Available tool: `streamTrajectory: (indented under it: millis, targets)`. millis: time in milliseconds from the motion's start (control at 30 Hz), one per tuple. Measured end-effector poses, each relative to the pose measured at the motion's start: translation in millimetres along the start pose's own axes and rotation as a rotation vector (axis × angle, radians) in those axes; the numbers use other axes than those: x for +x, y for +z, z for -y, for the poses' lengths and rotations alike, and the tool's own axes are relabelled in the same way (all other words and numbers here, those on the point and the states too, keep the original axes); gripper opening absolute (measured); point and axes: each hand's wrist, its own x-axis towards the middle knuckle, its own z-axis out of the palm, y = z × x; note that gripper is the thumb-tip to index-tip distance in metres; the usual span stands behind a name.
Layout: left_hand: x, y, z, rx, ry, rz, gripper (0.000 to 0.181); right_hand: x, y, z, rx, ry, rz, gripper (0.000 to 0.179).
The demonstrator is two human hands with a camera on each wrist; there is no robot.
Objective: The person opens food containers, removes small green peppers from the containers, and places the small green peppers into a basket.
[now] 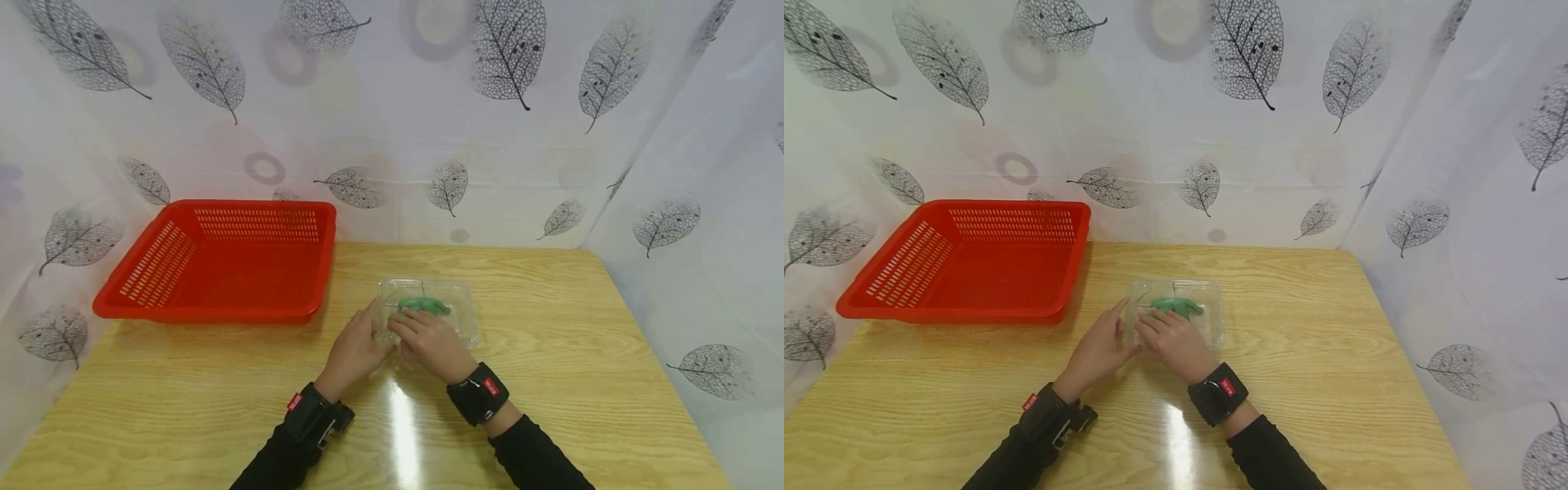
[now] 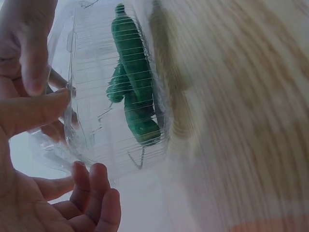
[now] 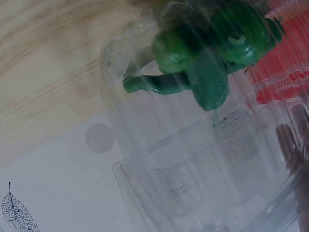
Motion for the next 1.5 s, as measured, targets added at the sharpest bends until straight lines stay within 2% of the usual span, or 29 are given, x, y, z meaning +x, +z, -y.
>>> streamTrajectory:
  millis: [300, 433, 567, 833, 1000, 1133, 1267, 1433, 1500]
  targets:
    - [2.0, -2.0, 2.5, -0.021, -0.024, -0.046, 0.070, -2.5, 0, -2, -0.035, -0.034, -0.029, 0.048]
    - [0.1, -2.1, 2.1, -0.009, -0.005, -0.062, 0.069, -5.5, -3, -4, 0.022, -0.033, -0.018, 0.052]
    - [-2.3, -2.3, 1.3, 0.020, 0.024, -0.064, 0.068, -13.7, -6, -7, 0.079, 0.015, 0.025, 0.059]
    - [-2.5, -0.4, 0.3, 0.026, 0.001, -0.012, 0.073, -32.4, -15, -13, -0.083, 0.117, 0.033, 0.061]
    - [-1.9, 0.2, -0.3, 0.019, -0.001, -0.015, 0.078, -40.4, -18, -17, -0.112, 0.139, 0.014, 0.060]
    - [-1.7, -0.3, -1.0, 0.020, 0.000, -0.017, 0.078, -42.1, -19, -19, -0.104, 0.112, 0.031, 0.060]
    - [-1.3, -0.6, -2.4, 0.023, 0.005, -0.012, 0.074, -44.4, -23, -21, -0.089, 0.091, 0.086, 0.063]
    - [-1.2, -0.5, -2.4, 0.031, 0.030, -0.014, 0.071, -51.6, -30, -25, 0.008, 0.133, 0.093, 0.065]
    - [-1.2, -0.3, -2.0, 0.035, 0.033, -0.017, 0.071, -54.8, -31, -26, 0.011, 0.159, 0.078, 0.063]
